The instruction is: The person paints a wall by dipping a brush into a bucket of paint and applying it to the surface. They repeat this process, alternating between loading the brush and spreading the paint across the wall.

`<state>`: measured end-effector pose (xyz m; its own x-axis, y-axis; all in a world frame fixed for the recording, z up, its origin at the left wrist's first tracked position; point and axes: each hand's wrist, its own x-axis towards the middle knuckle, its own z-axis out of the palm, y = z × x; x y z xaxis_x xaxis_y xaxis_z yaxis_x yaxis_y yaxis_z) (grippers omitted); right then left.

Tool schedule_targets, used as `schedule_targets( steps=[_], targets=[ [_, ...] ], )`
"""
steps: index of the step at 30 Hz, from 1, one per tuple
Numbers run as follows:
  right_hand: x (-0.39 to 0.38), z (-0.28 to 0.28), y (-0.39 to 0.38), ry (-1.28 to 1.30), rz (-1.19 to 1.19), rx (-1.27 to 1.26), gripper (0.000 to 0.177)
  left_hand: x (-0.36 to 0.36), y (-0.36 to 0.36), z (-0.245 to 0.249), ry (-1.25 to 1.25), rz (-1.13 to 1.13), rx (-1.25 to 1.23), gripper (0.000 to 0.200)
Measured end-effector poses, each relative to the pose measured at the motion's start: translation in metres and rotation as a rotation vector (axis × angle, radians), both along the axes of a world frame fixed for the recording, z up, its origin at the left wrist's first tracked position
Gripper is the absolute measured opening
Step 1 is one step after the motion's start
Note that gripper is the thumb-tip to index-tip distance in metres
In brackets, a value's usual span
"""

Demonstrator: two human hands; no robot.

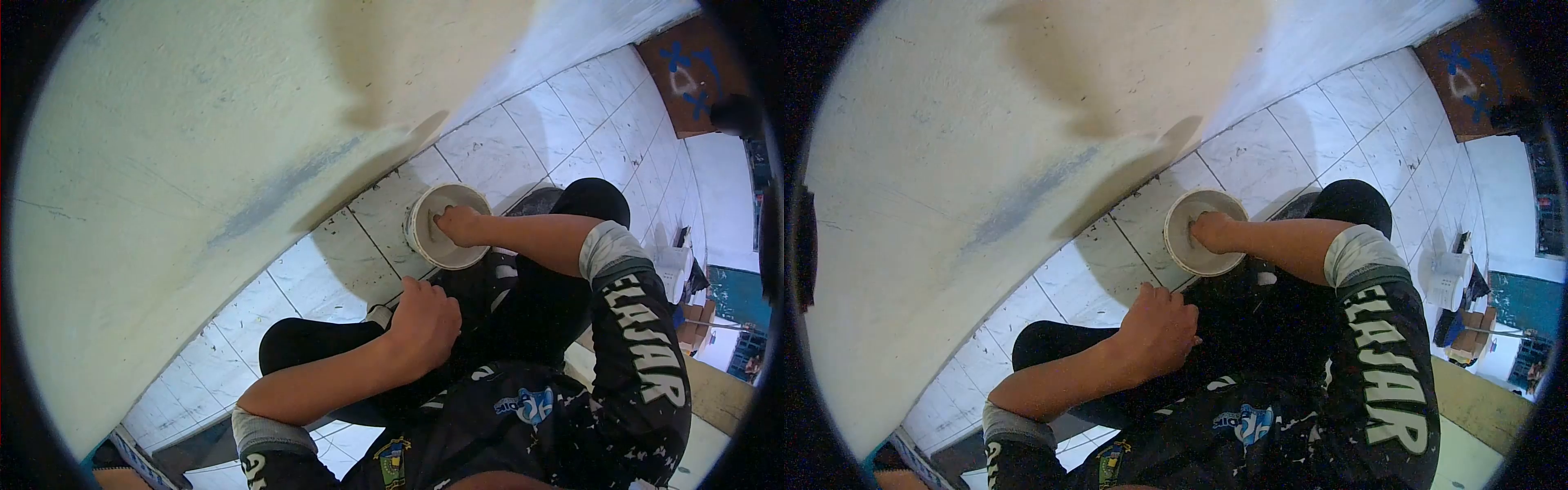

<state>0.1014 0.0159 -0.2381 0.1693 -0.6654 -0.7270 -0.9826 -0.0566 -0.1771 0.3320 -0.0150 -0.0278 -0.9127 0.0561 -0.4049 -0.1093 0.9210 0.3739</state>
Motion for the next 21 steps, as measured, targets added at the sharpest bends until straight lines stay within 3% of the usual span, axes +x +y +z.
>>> schedule_targets(
  steps=[6,11,14,16,21],
  targets=[
    [0.000,0.006,-0.009,-0.004,-0.006,-0.012,0.044,0.002,0.002,-0.002,0.025,0.004,-0.017,0.037],
    [-0.008,0.062,-0.043,0.094,0.003,0.142,0.032,0.002,0.005,-0.006,-0.029,-0.024,0.015,0.036],
    [-0.031,0.088,-0.049,-0.073,-0.051,0.057,0.029,0.003,0.007,-0.005,-0.024,-0.055,-0.052,0.037],
    [-0.056,0.078,-0.048,-0.083,-0.147,0.298,0.030,0.003,0.008,0.000,-0.001,-0.040,-0.006,0.038],
    [-0.090,0.145,-0.038,-0.209,-0.276,0.395,0.027,0.003,0.010,0.003,-0.034,-0.045,0.028,0.038]
  ],
)
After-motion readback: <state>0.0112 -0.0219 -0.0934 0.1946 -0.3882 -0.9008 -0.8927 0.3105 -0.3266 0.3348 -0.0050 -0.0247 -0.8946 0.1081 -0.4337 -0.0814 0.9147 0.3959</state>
